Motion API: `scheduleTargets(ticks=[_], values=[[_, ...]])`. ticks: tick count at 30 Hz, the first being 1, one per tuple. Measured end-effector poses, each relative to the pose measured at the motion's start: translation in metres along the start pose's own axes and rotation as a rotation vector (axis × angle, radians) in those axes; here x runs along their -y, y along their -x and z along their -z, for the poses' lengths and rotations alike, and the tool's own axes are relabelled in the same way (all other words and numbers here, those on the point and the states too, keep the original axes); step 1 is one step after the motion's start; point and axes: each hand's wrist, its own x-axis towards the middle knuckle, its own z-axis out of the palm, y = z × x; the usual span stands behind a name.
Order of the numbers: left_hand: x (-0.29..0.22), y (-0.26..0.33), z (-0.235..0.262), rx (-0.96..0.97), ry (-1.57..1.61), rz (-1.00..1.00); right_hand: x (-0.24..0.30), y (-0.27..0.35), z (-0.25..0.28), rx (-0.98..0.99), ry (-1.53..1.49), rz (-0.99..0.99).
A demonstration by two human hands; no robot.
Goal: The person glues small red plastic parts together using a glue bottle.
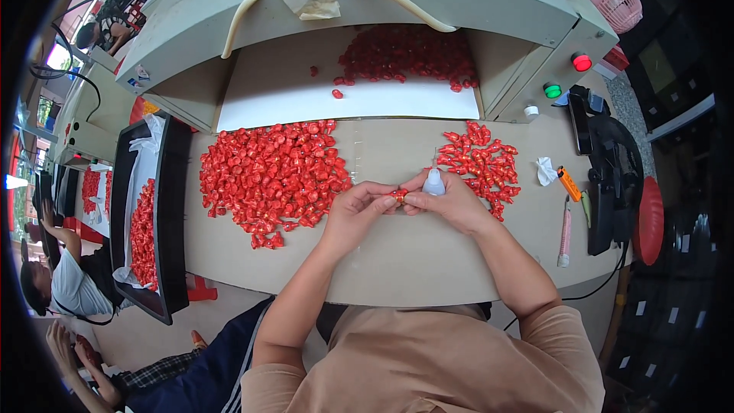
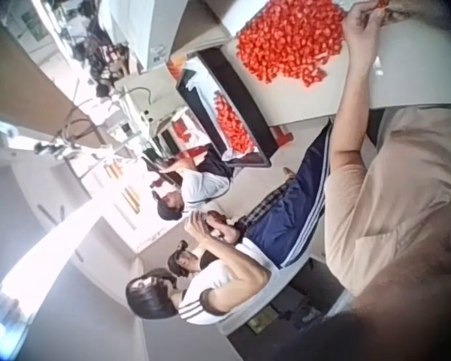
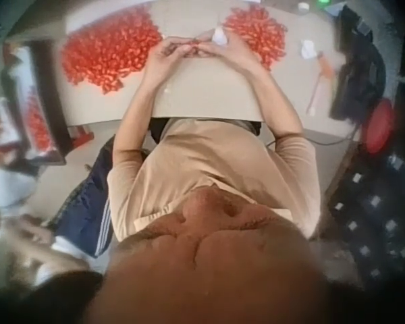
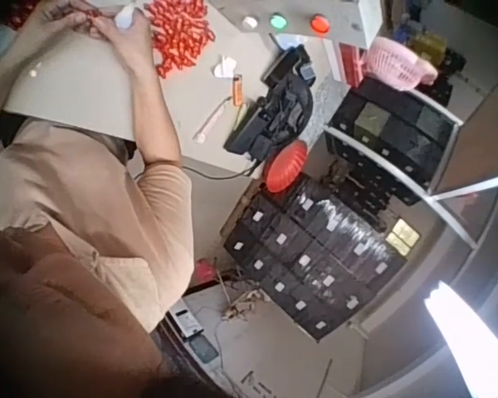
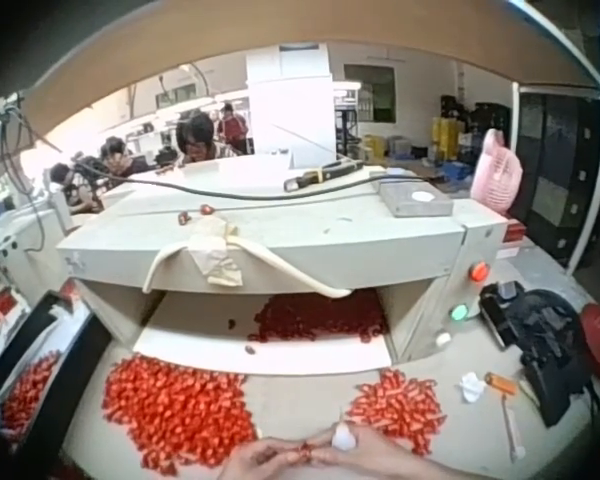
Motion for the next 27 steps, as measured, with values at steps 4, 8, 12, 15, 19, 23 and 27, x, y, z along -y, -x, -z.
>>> scheduleTargets(ticks=[4,8,12,15,19,23,27], values=[[0.0029,0.0007,-0.0002,-0.004,-0.001,-0.001,0.0013,0.0009,-0.0010,0.000,-0.002,-0.002],[0.0036,0.0010,-0.0004,-0.009,-0.010,0.001,-0.0010,0.0001,-0.0001,-0.010,0.016,-0.002],[0.0048,0.0028,-0.0013,-0.031,-0.039,0.005,0.0015,0.0012,-0.0027,-0.020,0.022,-0.003],[0.0051,0.0030,-0.0017,-0.030,-0.033,-0.007,-0.0010,0.0002,-0.0010,-0.017,0.029,0.006],[0.0044,0.0026,-0.0030,-0.030,-0.007,-0.017,-0.0026,-0.0004,-0.0014,-0.033,0.025,0.004],[0.0046,0.0019,-0.0020,-0.031,-0.018,-0.021,-0.0028,-0.0017,-0.0016,-0.035,0.024,0.022],[0.0013,0.0026,-0.0024,-0.027,-0.017,-0.032,-0.0021,-0.0023,-0.0020,-0.036,0.044,0.008]])
